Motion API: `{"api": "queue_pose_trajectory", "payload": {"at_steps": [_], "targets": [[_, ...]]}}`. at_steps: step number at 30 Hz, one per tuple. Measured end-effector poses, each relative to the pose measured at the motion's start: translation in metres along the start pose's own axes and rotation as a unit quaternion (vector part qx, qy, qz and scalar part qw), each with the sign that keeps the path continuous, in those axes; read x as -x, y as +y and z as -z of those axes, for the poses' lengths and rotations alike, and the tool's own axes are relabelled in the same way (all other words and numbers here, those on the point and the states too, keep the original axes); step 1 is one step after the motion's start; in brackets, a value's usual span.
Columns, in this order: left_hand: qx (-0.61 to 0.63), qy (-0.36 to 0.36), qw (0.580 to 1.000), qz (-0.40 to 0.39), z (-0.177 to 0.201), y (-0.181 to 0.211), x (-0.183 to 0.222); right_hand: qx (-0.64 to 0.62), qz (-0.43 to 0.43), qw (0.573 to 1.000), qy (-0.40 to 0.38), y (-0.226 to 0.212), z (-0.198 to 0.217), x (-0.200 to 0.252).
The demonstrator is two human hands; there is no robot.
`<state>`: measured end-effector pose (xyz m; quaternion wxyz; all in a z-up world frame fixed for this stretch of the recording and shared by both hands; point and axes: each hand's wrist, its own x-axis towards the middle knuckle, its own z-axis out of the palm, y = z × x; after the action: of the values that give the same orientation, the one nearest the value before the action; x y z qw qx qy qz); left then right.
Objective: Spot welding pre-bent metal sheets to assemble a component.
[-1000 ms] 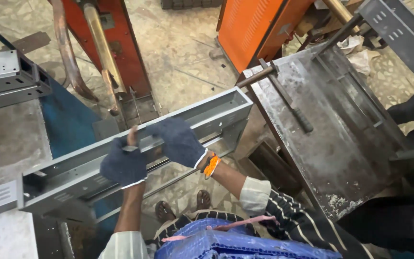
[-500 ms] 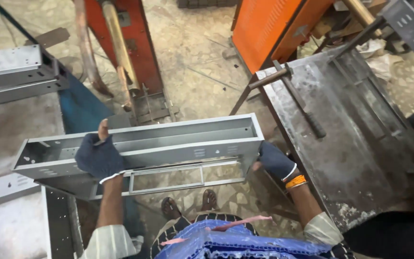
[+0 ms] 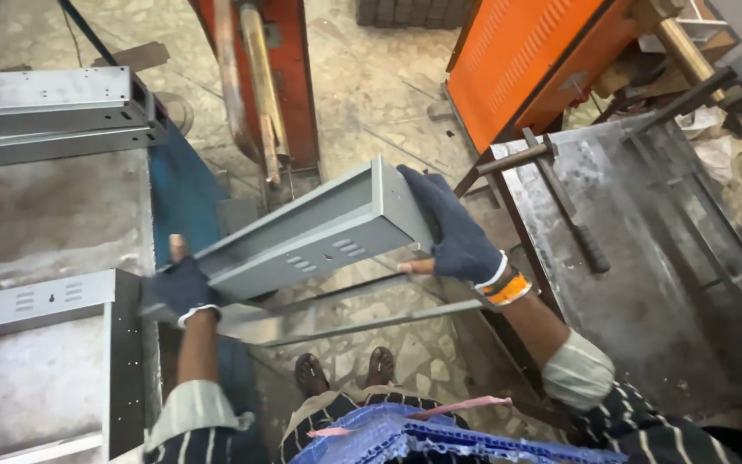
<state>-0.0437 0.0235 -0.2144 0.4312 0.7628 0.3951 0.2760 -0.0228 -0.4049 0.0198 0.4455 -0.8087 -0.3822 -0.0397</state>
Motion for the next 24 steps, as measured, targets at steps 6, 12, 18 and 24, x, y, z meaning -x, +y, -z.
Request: {"api": "queue_pose_trajectory", "payload": {"at_steps": [6,12,18,24], "targets": [[-0.08,-0.14,0.986,0.044,-0.03,-0.029,0.035,0.076,-0.084,0.994,-0.001,-0.056,-0.013,-0.017],[0.044,-0.245,0.962,-0.116,-0.019,-0.071,0.037,0.147,-0.057,0.987,-0.005,-0.04,-0.06,-0.037],[0.266,-0.321,0.908,-0.028,0.001,-0.048,0.039,0.218,-0.105,0.97,0.022,-0.034,-0.07,-0.065],[0.172,-0.368,0.914,0.0,0.027,0.096,0.044,0.247,-0.083,0.963,0.07,-0.018,-0.092,-0.099]]}}
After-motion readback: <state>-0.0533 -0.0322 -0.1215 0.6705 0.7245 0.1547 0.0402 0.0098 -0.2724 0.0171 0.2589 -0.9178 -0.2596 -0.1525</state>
